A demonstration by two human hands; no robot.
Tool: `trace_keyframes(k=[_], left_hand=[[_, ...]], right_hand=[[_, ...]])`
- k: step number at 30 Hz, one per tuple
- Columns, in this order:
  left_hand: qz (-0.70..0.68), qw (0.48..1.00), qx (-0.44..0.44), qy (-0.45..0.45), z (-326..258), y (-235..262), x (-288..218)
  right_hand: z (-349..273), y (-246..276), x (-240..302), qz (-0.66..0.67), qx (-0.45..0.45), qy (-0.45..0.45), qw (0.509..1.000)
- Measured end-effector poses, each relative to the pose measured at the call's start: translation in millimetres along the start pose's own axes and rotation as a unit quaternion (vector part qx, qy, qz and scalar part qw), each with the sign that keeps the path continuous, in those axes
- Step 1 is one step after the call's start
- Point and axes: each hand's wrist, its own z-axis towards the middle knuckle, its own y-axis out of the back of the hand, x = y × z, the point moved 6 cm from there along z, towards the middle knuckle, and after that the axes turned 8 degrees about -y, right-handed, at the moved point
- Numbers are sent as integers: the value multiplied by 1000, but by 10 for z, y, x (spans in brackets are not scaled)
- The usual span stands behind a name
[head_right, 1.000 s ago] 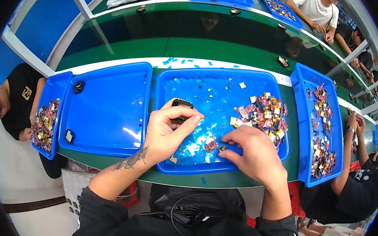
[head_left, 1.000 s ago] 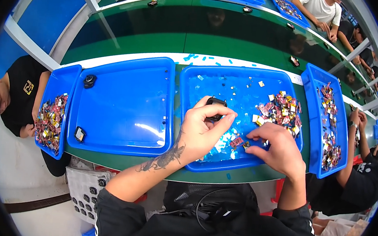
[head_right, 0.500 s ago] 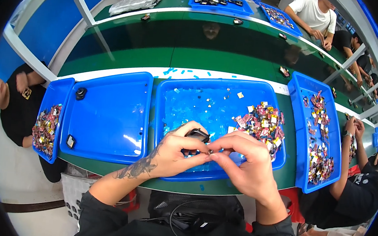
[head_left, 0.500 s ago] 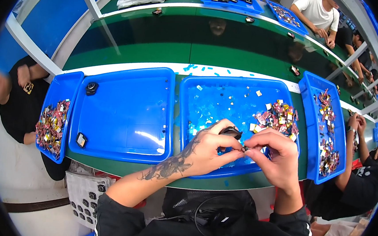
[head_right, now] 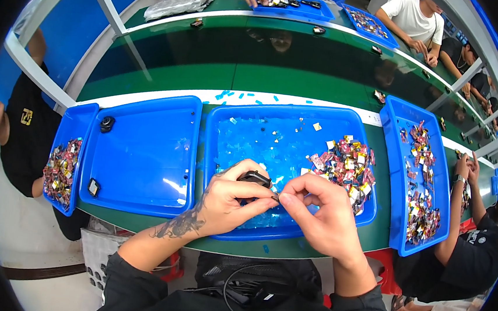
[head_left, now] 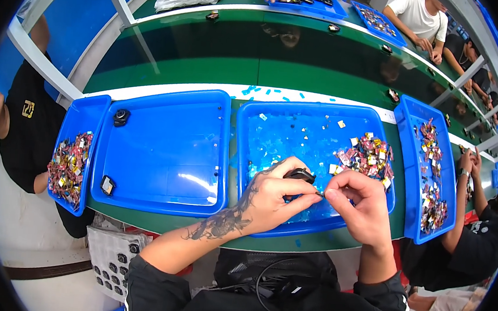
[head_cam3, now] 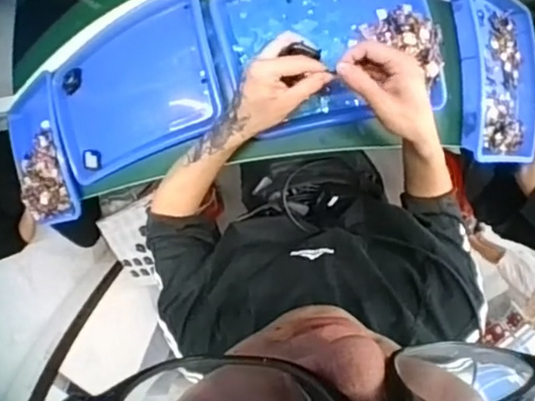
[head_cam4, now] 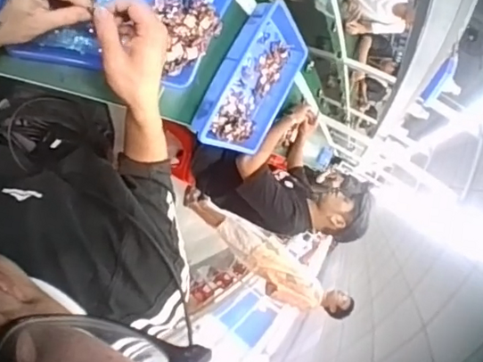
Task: Assembling small electronic components or cases at a workstation and then organizing trays into a storage bin.
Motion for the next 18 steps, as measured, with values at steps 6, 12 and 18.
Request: trace_keyframes(k=[6,12,18], left_hand=[[29,999,12,-31,13,4,-77],[-110,985,-63,121,-21,60,156],[-85,993,-37,77,-12,61,127]], right_hand=[[233,-30,-219,-70,15,-42,997],[189,-40,-93,-111,-75,51,990],[233,-126,-37,6,-80,118,990]])
